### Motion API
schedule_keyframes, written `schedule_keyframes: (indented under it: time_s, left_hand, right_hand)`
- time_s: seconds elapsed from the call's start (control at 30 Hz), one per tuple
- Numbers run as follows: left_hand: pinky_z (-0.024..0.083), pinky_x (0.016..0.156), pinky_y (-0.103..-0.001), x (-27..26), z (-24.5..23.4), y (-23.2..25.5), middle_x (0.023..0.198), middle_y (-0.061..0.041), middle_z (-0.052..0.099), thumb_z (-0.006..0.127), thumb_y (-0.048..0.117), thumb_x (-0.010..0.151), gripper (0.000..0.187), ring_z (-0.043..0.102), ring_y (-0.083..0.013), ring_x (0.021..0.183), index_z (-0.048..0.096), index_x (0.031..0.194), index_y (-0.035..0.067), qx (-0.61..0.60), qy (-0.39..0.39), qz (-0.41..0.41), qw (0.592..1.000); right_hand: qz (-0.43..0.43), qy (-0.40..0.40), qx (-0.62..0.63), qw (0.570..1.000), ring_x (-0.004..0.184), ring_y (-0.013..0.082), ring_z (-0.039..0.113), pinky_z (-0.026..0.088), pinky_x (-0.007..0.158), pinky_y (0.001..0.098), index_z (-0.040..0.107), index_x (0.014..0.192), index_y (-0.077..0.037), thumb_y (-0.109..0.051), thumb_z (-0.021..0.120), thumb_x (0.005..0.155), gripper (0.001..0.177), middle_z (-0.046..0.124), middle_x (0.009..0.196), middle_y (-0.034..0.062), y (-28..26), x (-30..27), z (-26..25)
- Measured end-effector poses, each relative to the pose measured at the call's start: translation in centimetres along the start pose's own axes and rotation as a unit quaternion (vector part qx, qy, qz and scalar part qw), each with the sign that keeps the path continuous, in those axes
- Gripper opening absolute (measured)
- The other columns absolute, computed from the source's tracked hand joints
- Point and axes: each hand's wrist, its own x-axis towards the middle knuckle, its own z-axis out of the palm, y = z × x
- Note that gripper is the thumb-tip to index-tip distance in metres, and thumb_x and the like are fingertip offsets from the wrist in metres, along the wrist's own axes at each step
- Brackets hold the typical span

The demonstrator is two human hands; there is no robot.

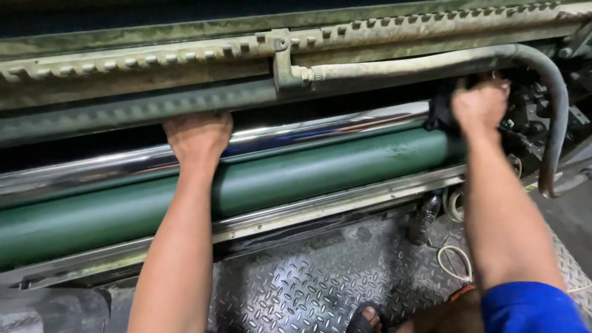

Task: Cleaning the rollers of a large industrial printing press using a cloth.

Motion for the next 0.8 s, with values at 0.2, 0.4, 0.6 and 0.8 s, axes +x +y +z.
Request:
schedule_keyframes:
  time_s: [0.2,0.4,0.6,0.8]
  left_hand:
    - [0.049,0.085,-0.056,0.2,-0.2,-0.2,0.104,-0.017,0.075,0.051,0.04,0.096,0.039,0.067,-0.041,0.098,0.078,0.095,0.011,-0.002,-0.032,-0.011,0.999]
    - [0.049,0.089,-0.059,0.8,0.4,-1.9,0.116,-0.019,0.073,0.056,0.034,0.095,0.036,0.066,-0.0443,0.104,0.075,0.114,0.01,-0.013,0.11,0.06,0.992]
    - [0.05,0.094,-0.055,0.3,1.5,-2.2,0.116,-0.019,0.073,0.056,0.033,0.094,0.034,0.065,-0.0436,0.106,0.075,0.11,0.01,-0.054,0.079,0.028,0.995]
    - [0.052,0.071,-0.055,-0.2,0.1,-0.2,0.084,-0.016,0.074,0.059,0.036,0.091,0.031,0.069,-0.0408,0.078,0.076,0.079,0.012,-0.002,0.074,0.036,0.997]
  right_hand:
    - [-0.046,-0.052,0.0,0.998,0.073,0.0416,0.068,0.054,0.065,0.0527,0.076,0.079,-0.006,-0.046,0.072,0.075,0.04,0.071,0.078,0.0193,-26.8,-6.1,-5.7]
    - [-0.231,-0.029,0.173,0.957,0.086,0.0383,0.07,0.056,0.08,0.0502,0.077,0.094,-0.008,-0.051,0.069,0.096,0.044,0.074,0.094,0.0175,-29.8,-6.8,-5.3]
    - [-0.036,-0.004,-0.05,0.998,0.097,0.0431,0.068,0.054,0.081,0.0536,0.075,0.116,-0.006,-0.045,0.071,0.096,0.044,0.073,0.114,0.0205,0.3,-0.7,2.7]
    - [0.051,-0.11,-0.165,0.979,0.074,0.0385,0.07,0.053,0.066,0.0478,0.072,0.073,-0.008,-0.031,0.069,0.084,0.025,0.072,0.08,0.0168,-1.8,0.3,4.5]
